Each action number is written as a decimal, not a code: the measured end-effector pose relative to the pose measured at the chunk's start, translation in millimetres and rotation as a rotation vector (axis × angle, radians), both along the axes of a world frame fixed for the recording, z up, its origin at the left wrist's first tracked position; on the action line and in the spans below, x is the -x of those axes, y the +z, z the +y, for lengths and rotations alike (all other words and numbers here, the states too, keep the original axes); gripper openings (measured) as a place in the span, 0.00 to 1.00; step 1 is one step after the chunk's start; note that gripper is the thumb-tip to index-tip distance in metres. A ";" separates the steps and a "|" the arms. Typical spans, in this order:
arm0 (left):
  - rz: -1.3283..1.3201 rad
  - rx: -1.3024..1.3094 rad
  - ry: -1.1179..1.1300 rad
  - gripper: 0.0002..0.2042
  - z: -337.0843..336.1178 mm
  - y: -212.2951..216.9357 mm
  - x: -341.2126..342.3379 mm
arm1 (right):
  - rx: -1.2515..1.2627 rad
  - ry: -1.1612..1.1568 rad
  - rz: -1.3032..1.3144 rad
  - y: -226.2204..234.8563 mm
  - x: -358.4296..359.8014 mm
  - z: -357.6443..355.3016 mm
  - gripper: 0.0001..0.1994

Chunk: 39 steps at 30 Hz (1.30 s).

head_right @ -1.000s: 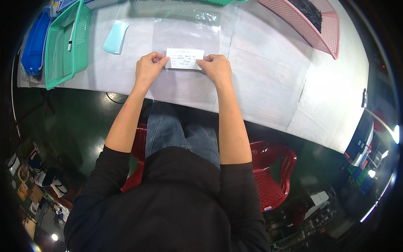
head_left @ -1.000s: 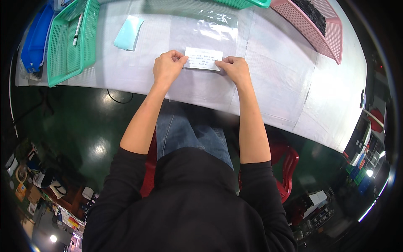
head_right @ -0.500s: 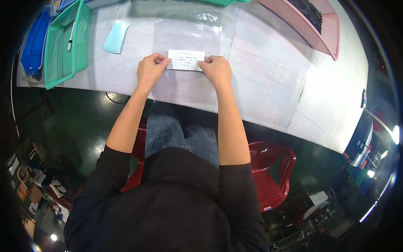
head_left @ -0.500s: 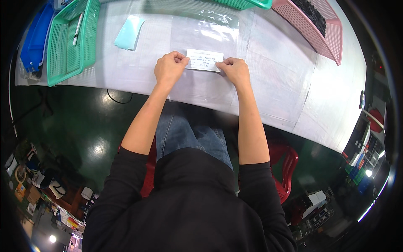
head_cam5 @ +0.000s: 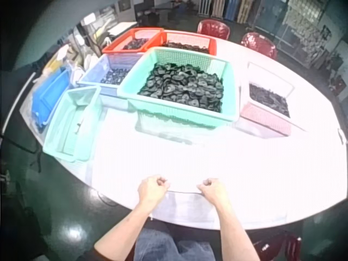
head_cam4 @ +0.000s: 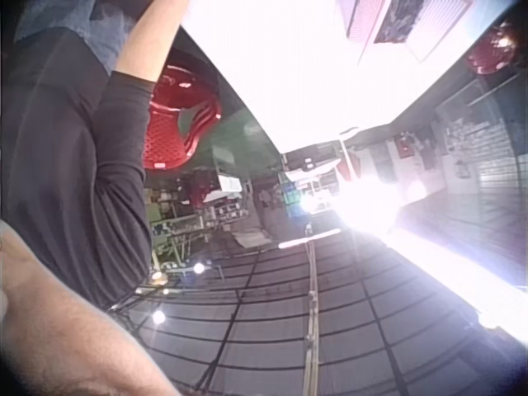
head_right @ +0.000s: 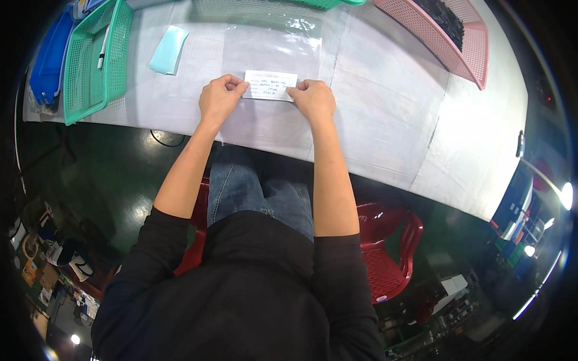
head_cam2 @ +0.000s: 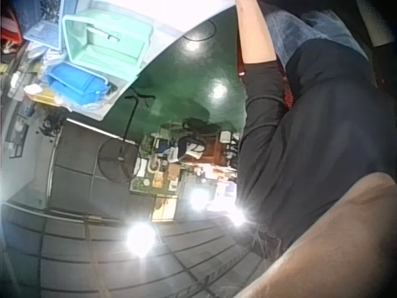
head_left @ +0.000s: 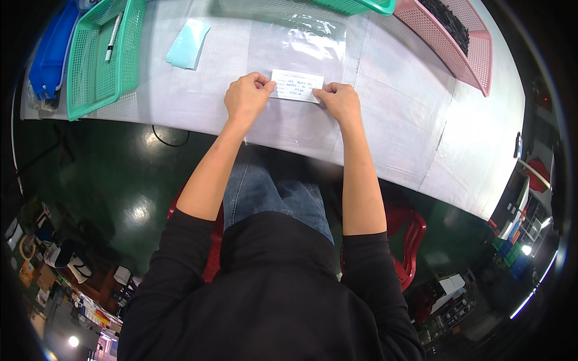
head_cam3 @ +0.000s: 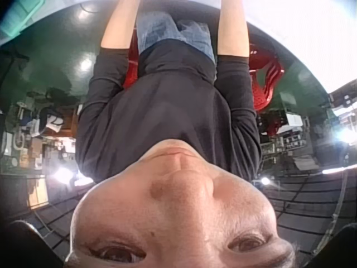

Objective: The person places a label on a plastic bag, walks to a scale, and hands the bag to another person. Then the person retrieves a wet cloth, washes it, and wipes the inside of a black plastic crate.

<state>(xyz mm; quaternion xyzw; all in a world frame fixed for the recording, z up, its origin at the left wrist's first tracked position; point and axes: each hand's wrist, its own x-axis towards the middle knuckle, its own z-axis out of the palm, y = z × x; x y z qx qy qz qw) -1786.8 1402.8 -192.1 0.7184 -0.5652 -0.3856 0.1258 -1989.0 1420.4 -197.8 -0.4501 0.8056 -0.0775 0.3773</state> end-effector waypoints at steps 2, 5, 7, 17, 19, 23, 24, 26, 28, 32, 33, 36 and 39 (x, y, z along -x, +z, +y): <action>-0.024 0.042 -0.013 0.12 1.1 -0.9 1.6 | -0.003 0.001 0.028 -1.5 -1.8 0.1 0.13; -0.063 0.103 -0.029 0.08 3.3 -2.5 5.1 | -0.019 -0.019 0.048 -2.9 -4.7 -0.1 0.13; -0.062 0.135 -0.025 0.08 4.7 -3.8 6.9 | -0.033 -0.024 0.056 -2.8 -5.8 -0.2 0.13; -0.096 0.186 0.023 0.17 8.8 -7.2 6.9 | -0.046 -0.028 0.068 -1.5 -7.3 -1.7 0.13; -0.071 0.169 0.033 0.21 6.6 -3.6 5.0 | -0.053 -0.035 0.068 -2.1 -7.6 -1.9 0.13; -0.024 0.263 0.038 0.23 9.7 5.4 7.0 | -0.064 -0.021 0.066 -1.1 -7.2 -3.0 0.13; -0.080 0.422 -0.086 0.25 13.3 6.5 10.0 | -0.056 -0.018 0.069 -0.6 -7.2 -3.6 0.13; -0.197 0.736 -0.324 0.28 23.5 5.5 18.5 | -0.058 -0.018 0.070 0.7 -6.5 -4.0 0.13; -0.185 0.689 -0.603 0.28 34.4 -0.9 26.4 | -0.075 -0.013 0.060 0.9 -6.4 -3.5 0.14; -0.194 0.478 -0.747 0.31 44.0 -21.8 28.1 | -0.071 -0.025 0.057 -4.1 -5.7 -2.0 0.15; -0.153 0.548 -0.742 0.31 44.0 -25.6 26.9 | -0.061 -0.038 0.068 -6.1 -4.8 -2.6 0.15; -0.184 0.550 -0.758 0.31 43.5 -29.7 24.5 | -0.155 -0.122 -0.083 -5.9 6.7 -4.3 0.14; -0.186 0.549 -0.768 0.31 43.4 -27.7 24.9 | -0.210 -0.236 -0.029 7.3 25.1 -5.3 0.14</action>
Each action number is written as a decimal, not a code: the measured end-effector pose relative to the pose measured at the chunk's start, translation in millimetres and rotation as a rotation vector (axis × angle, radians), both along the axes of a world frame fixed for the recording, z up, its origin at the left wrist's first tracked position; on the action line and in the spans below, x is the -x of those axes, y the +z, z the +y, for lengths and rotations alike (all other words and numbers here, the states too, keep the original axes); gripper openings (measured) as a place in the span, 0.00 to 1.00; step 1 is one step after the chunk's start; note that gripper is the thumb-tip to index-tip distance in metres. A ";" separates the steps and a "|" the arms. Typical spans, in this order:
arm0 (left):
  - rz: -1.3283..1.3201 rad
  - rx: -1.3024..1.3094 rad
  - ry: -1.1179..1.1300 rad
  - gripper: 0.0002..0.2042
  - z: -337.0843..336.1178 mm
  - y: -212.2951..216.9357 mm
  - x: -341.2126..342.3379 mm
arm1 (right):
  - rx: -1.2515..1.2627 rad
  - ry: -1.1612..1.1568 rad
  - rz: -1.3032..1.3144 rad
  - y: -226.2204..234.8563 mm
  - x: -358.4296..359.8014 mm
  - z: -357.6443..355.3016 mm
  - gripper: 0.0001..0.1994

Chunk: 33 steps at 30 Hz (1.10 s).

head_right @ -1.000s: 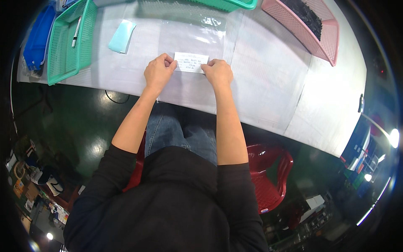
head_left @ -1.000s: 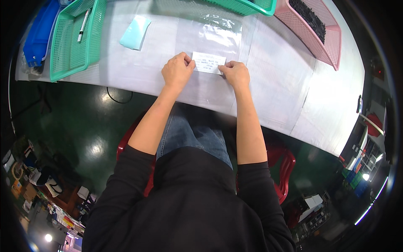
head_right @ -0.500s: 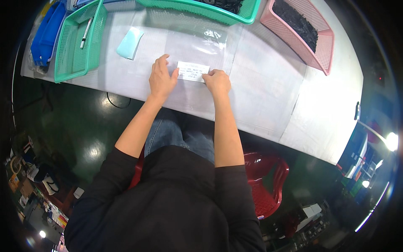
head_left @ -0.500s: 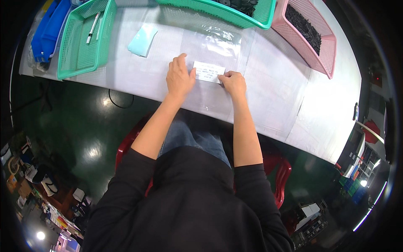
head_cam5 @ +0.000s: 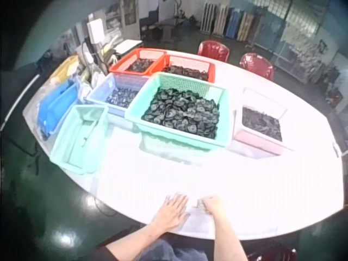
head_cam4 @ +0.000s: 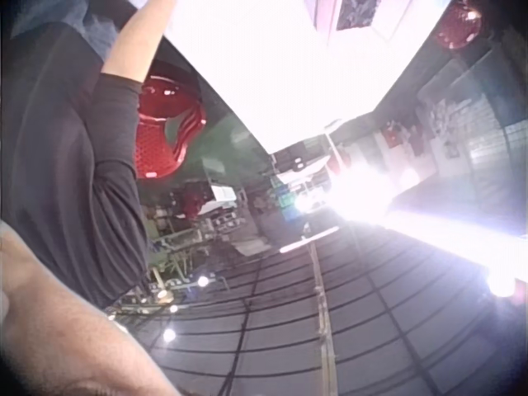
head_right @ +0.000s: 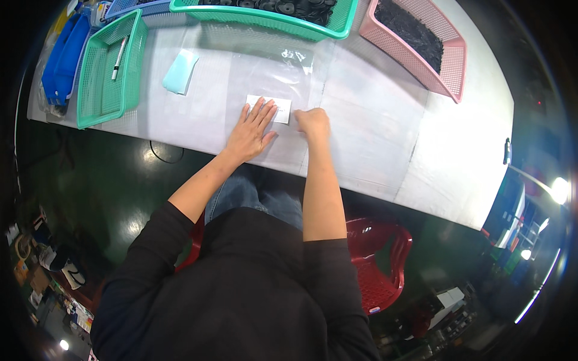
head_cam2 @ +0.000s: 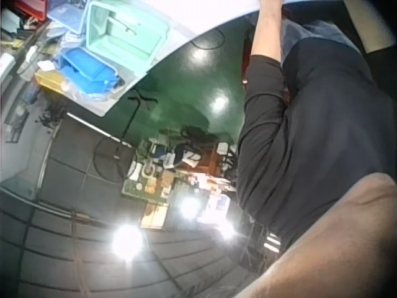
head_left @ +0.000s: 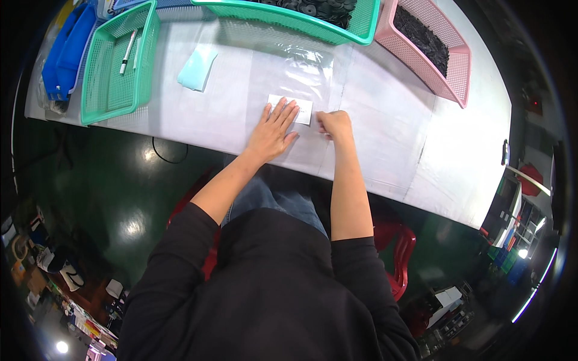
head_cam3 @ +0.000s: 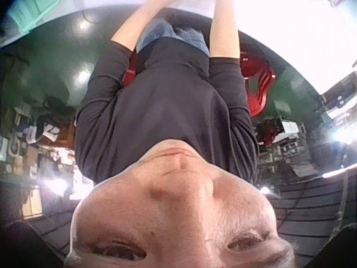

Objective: The person places a label on a plastic bag, walks to a scale, and hands the bag to another person. Then the person retrieves a wet cloth, washes it, and wipes the inside of a black plastic crate.

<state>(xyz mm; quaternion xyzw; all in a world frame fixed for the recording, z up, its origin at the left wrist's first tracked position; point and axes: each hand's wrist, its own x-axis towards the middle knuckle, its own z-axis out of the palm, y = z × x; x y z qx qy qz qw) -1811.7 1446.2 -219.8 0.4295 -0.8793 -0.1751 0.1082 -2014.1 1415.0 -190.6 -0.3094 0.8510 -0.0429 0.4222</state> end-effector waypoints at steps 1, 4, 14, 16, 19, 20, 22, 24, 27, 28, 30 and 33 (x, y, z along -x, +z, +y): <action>-0.002 -0.001 0.000 0.31 0.2 0.9 0.4 | -0.012 -0.029 0.069 5.3 1.2 0.9 0.14; 0.048 -0.038 0.010 0.31 0.1 1.9 0.8 | 0.428 -0.071 0.219 21.5 -9.0 10.2 0.12; -0.124 0.076 0.058 0.32 -9.9 -10.8 -25.7 | 0.794 0.737 0.216 -34.8 -99.5 49.4 0.30; -0.065 0.065 0.091 0.32 -8.5 -9.7 -26.6 | 0.709 0.729 0.333 -41.5 -84.1 55.2 0.30; -0.024 0.052 0.140 0.31 -7.1 -2.2 -27.4 | 0.672 0.632 0.449 -39.9 -63.8 61.8 0.30; -0.044 0.055 0.144 0.31 -7.3 0.6 -27.9 | 0.649 0.609 0.479 -36.8 -58.8 63.6 0.31; -0.074 0.071 0.233 0.31 -8.3 4.9 -29.5 | 0.609 0.520 0.554 -30.5 -58.0 64.7 0.30; -0.113 0.048 0.410 0.29 -7.8 6.7 -31.1 | 0.481 0.386 0.641 -25.2 -65.6 63.0 0.29; 0.017 0.190 0.146 0.30 -1.8 4.9 -32.6 | 0.977 0.543 0.119 -22.2 -84.8 55.2 0.29; -0.025 0.080 0.002 0.29 1.4 3.4 -32.8 | 0.918 0.646 0.094 -23.3 -92.0 51.8 0.28; -0.048 0.029 0.004 0.29 6.9 0.5 -33.3 | 0.878 0.858 0.041 -26.6 -99.1 46.8 0.27; -0.007 -0.001 0.017 0.29 9.6 0.1 -32.9 | 0.805 0.808 0.227 -31.7 -92.8 44.3 0.27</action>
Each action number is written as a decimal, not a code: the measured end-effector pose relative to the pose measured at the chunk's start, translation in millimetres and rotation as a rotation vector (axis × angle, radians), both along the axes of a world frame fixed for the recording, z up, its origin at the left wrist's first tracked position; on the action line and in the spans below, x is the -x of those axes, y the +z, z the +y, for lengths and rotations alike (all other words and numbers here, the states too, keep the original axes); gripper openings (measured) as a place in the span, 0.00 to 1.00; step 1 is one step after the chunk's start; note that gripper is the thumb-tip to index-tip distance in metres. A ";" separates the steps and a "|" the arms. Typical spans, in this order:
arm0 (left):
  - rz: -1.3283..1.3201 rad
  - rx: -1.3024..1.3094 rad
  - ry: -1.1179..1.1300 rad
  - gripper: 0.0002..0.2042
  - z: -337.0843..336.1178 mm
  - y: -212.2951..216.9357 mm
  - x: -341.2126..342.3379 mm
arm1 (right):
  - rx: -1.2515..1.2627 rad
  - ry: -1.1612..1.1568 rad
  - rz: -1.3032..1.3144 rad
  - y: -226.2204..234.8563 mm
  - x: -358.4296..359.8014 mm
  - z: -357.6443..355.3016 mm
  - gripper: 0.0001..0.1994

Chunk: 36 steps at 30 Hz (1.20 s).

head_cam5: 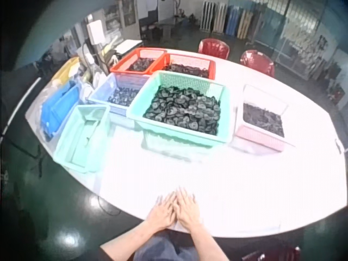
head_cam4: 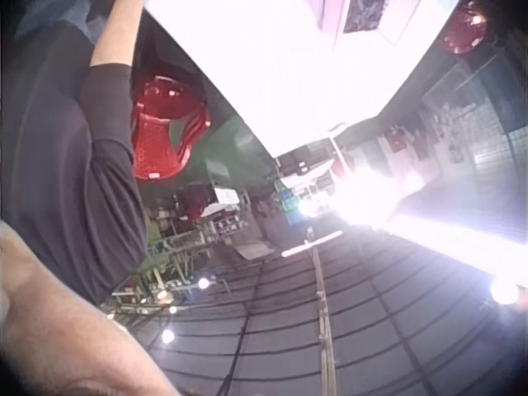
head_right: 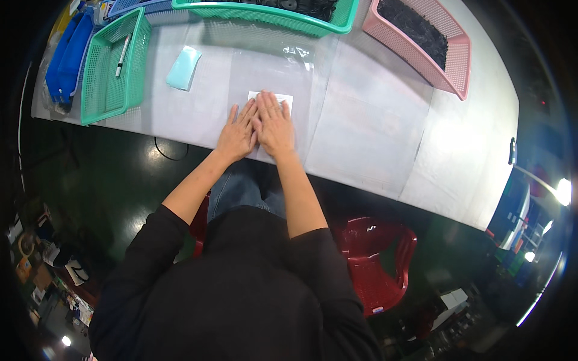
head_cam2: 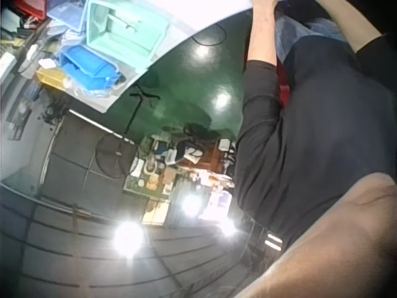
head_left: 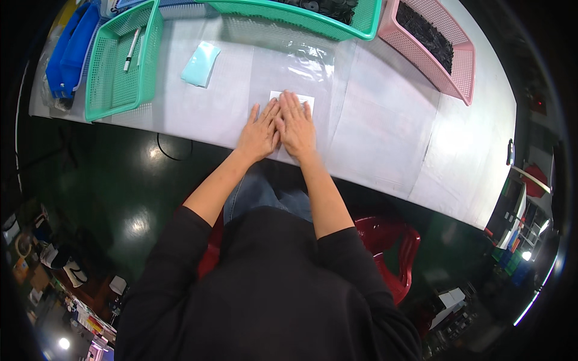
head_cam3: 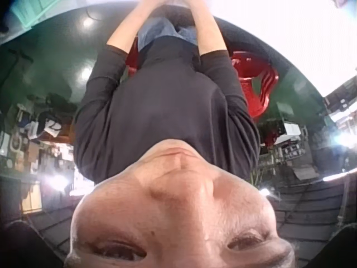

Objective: The person places a label on a plastic bag, walks to a scale, and hands the bag to another person. Then the person retrieves a wet cloth, washes it, and wipes the inside of a black plastic crate.

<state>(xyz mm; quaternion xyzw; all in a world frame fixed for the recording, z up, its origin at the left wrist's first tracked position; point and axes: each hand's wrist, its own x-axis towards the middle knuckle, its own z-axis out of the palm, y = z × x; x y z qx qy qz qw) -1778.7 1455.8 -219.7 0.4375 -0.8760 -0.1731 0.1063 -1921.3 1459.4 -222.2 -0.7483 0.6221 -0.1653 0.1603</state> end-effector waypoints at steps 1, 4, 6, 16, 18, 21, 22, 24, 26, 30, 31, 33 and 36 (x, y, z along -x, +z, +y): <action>0.031 0.006 0.008 0.29 -0.2 0.7 0.3 | -0.003 -0.049 0.015 -1.1 5.9 0.9 0.27; 0.004 0.012 0.018 0.30 0.0 4.0 0.1 | 0.020 -0.159 0.150 -0.3 27.7 7.0 0.28; -0.010 -0.010 0.095 0.31 1.9 5.9 -1.4 | 0.055 -0.209 0.156 2.3 35.6 11.2 0.28; -0.043 0.034 -0.013 0.28 20.6 8.4 4.0 | -0.012 0.005 0.168 12.3 19.8 34.8 0.27; -0.127 0.021 0.073 0.27 20.2 10.1 -2.6 | -0.037 0.017 0.147 14.7 21.7 38.0 0.27; -0.204 0.017 0.268 0.27 14.0 15.5 -12.5 | -0.029 0.004 0.168 19.5 20.3 36.6 0.27; -0.250 -0.008 0.355 0.27 10.4 17.0 -13.3 | -0.035 -0.012 0.164 20.9 16.7 34.1 0.27; -0.236 0.021 0.354 0.27 1.3 17.0 -11.5 | -0.017 -0.022 0.104 22.6 6.6 26.2 0.27; -0.137 0.088 0.159 0.28 -8.8 12.8 -7.6 | -0.067 0.002 0.036 21.9 -6.2 16.8 0.27; -0.157 0.080 0.105 0.28 -21.8 2.9 -4.0 | -0.020 0.060 -0.104 13.1 -18.8 1.1 0.28; -0.155 0.075 0.109 0.29 -22.6 2.1 -3.8 | -0.040 0.022 -0.085 10.0 -17.3 -0.7 0.27; -0.149 0.056 0.128 0.29 -21.8 2.1 -3.2 | -0.029 0.001 -0.008 3.6 -10.5 -0.5 0.27; -0.151 0.069 0.171 0.29 -19.1 4.0 -1.0 | -0.013 -0.089 0.037 -3.2 2.8 5.0 0.27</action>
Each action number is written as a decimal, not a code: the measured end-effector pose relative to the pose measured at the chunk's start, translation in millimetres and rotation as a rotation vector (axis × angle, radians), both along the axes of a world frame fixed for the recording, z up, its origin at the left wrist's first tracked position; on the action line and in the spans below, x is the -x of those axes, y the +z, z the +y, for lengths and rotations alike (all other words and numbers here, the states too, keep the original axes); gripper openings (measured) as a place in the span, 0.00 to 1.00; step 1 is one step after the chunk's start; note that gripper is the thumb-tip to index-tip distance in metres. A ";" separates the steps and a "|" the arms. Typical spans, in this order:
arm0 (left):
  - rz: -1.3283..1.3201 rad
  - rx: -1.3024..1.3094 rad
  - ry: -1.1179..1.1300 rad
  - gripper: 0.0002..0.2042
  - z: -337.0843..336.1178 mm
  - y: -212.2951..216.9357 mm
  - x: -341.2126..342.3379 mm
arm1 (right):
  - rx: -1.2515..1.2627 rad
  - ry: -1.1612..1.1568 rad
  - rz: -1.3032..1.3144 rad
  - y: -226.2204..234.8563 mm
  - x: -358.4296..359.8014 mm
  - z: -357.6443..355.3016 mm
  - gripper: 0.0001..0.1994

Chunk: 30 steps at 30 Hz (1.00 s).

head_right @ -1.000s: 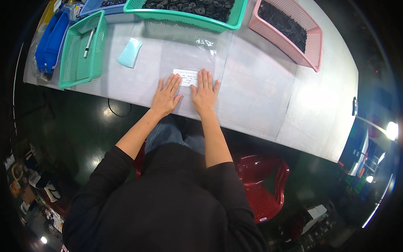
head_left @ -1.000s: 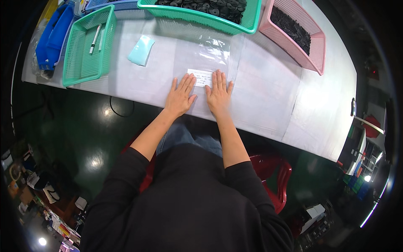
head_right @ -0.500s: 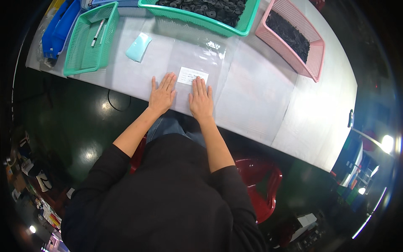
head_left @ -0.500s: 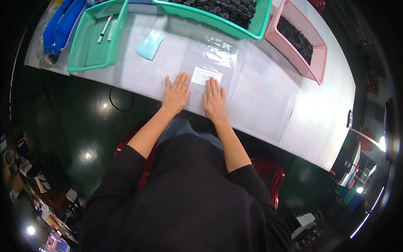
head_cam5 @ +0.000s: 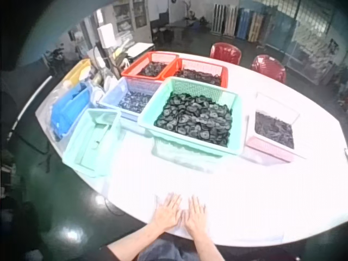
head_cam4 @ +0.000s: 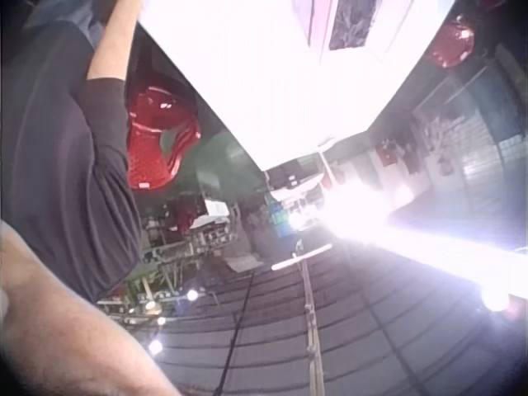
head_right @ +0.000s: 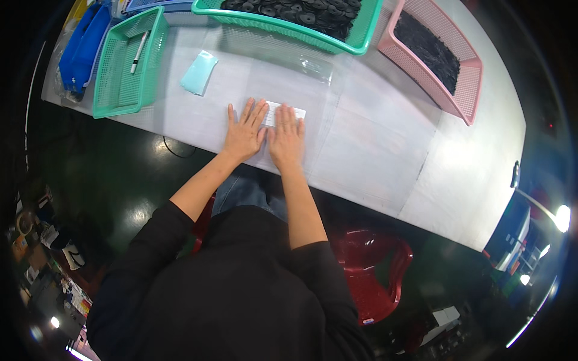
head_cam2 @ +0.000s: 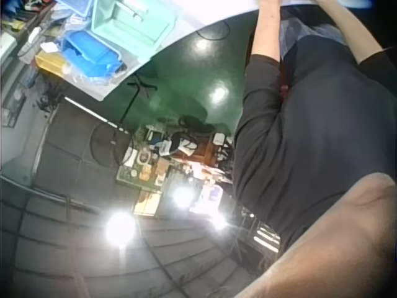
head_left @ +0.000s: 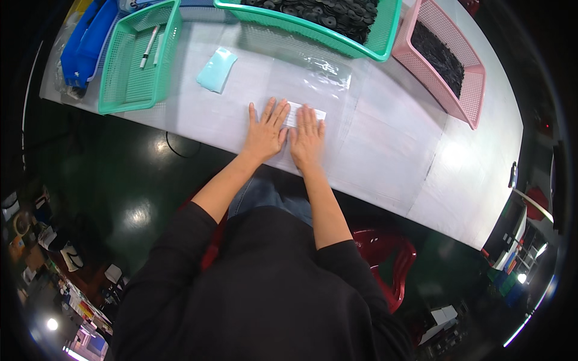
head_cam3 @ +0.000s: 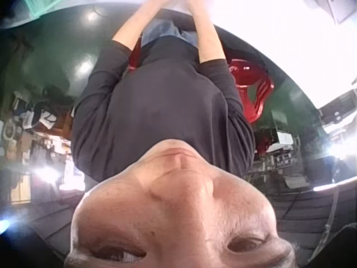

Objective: The person places a label on a plastic bag, walks to a scale, and hands the bag to another person. Then the person retrieves a wet cloth, washes it, and wipes the inside of a black plastic crate.

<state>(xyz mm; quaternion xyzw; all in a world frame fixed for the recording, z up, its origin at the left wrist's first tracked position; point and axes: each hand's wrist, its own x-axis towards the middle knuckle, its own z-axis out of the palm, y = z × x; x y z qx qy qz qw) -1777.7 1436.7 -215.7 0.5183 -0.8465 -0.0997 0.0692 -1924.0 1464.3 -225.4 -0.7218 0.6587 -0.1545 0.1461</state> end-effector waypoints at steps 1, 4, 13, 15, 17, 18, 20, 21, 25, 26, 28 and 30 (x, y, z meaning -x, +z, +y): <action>0.003 0.010 0.014 0.29 0.8 0.3 1.1 | -0.003 -0.043 0.026 -0.9 4.3 2.4 0.28; 0.023 0.017 0.024 0.29 2.4 0.8 4.3 | 0.001 -0.146 0.097 1.5 11.9 6.8 0.30; 0.556 0.143 0.474 0.15 -68.6 27.3 -89.8 | 0.008 -0.181 -0.161 61.5 -48.6 -30.8 0.24; 0.575 0.088 0.687 0.12 -101.3 23.6 -127.2 | -0.134 -0.148 -0.478 63.2 -94.9 -60.4 0.21; 0.622 -0.071 0.786 0.12 -125.3 18.9 -152.0 | -0.226 -0.324 -0.687 57.5 -134.3 -90.0 0.19; 0.578 -0.106 0.754 0.12 -132.6 18.0 -158.7 | -0.265 -0.390 -0.800 52.4 -149.1 -104.3 0.18; 0.493 -0.198 0.680 0.13 -140.1 18.9 -164.5 | -0.257 -0.522 -0.699 41.5 -168.9 -126.6 0.18; 0.437 -0.193 0.654 0.14 -141.8 19.8 -165.6 | -0.227 -0.595 -0.643 36.3 -178.1 -135.6 0.18; 0.343 -0.166 0.563 0.14 -142.7 20.2 -167.2 | -0.307 -0.698 -0.654 24.8 -192.2 -154.8 0.21; 0.343 -0.149 0.551 0.14 -142.6 19.2 -167.9 | -0.357 -0.731 -0.706 23.8 -194.3 -157.3 0.21; 0.369 -0.141 0.543 0.14 -143.0 16.3 -169.8 | -0.442 -0.805 -0.834 22.9 -197.4 -161.3 0.22; 0.392 -0.136 0.533 0.14 -143.6 13.6 -171.9 | -0.514 -0.870 -1.002 21.6 -199.6 -165.1 0.22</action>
